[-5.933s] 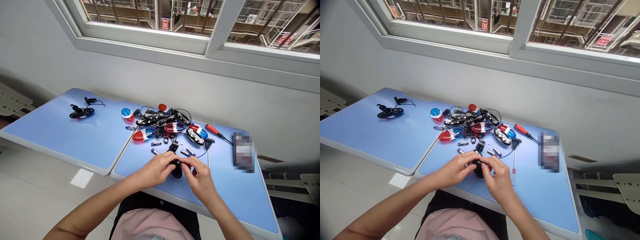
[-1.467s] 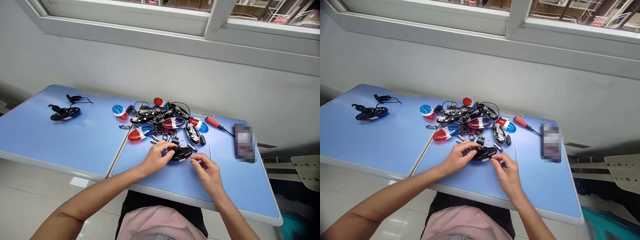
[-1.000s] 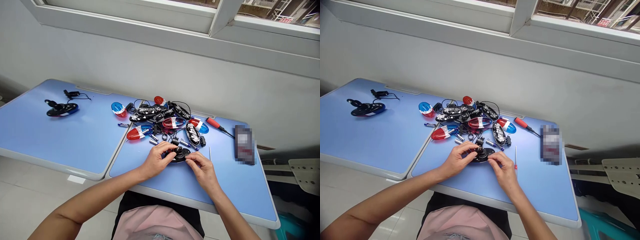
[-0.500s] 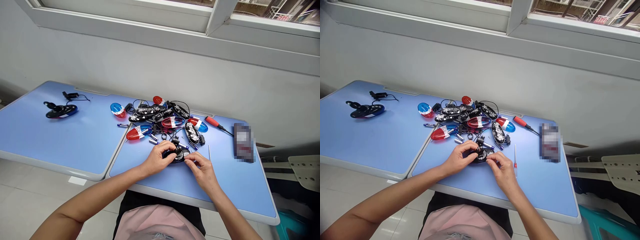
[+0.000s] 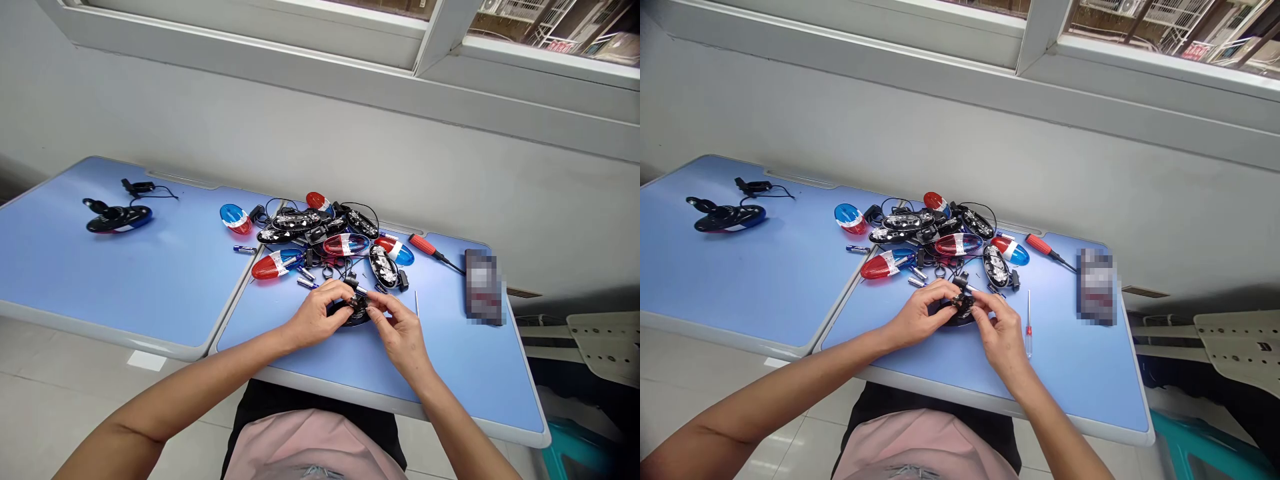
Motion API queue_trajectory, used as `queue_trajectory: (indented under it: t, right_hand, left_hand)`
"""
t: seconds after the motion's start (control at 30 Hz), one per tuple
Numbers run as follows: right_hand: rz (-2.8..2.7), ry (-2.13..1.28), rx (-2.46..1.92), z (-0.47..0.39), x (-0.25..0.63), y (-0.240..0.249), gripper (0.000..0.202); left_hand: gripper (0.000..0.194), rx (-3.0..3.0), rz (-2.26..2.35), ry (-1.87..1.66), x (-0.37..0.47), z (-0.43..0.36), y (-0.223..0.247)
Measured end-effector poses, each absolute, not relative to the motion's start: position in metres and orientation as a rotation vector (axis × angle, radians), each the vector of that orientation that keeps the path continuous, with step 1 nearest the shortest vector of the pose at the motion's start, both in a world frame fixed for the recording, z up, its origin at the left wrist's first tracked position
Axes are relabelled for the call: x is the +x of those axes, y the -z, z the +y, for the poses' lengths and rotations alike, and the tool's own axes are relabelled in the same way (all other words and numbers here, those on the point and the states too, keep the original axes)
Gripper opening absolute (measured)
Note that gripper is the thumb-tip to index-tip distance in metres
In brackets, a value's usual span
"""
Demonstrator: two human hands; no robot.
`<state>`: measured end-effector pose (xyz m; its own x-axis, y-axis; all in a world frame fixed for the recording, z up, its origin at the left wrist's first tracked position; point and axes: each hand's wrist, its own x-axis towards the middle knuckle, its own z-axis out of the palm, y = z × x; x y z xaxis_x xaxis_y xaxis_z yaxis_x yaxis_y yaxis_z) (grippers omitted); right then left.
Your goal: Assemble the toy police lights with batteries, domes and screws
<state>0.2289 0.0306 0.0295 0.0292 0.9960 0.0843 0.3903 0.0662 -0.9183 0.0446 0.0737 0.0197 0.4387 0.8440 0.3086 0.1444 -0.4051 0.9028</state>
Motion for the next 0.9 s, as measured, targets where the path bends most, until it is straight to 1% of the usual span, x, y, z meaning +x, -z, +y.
queue_trajectory:
  t: [0.1, 0.23, 0.47, 0.63, 0.67, 0.77, 0.9]
  right_hand:
    - [-1.595, -0.878, -1.448, 0.036, 0.226, -0.032, 0.028]
    - [-1.680, -0.843, -1.444, 0.037, 0.223, -0.034, 0.021]
    - [-1.586, -0.817, -1.529, 0.032, 0.220, -0.030, 0.019]
    - [-1.461, -0.817, -1.590, 0.029, 0.216, -0.027, 0.017]
    - [-1.435, -0.831, -1.591, 0.028, 0.214, -0.026, 0.016]
    - [-1.345, -0.882, -1.550, 0.028, 0.211, -0.025, 0.014]
    - [-1.303, -0.884, -1.517, 0.028, 0.209, -0.025, 0.013]
  left_hand:
    - [0.011, 1.843, 0.817, -1.000, 0.044, 0.075, -0.020]
    - [0.009, 1.856, 0.815, -0.987, 0.044, 0.074, -0.020]
    - [0.016, 1.826, 0.887, -0.998, 0.043, 0.068, -0.018]
    - [0.024, 1.921, 0.894, -1.054, 0.045, 0.063, -0.014]
    - [0.022, 1.939, 0.912, -1.081, 0.046, 0.063, -0.013]
    - [0.009, 1.959, 0.934, -1.176, 0.048, 0.061, -0.012]
    - [0.008, 1.980, 0.904, -1.196, 0.049, 0.062, -0.014]
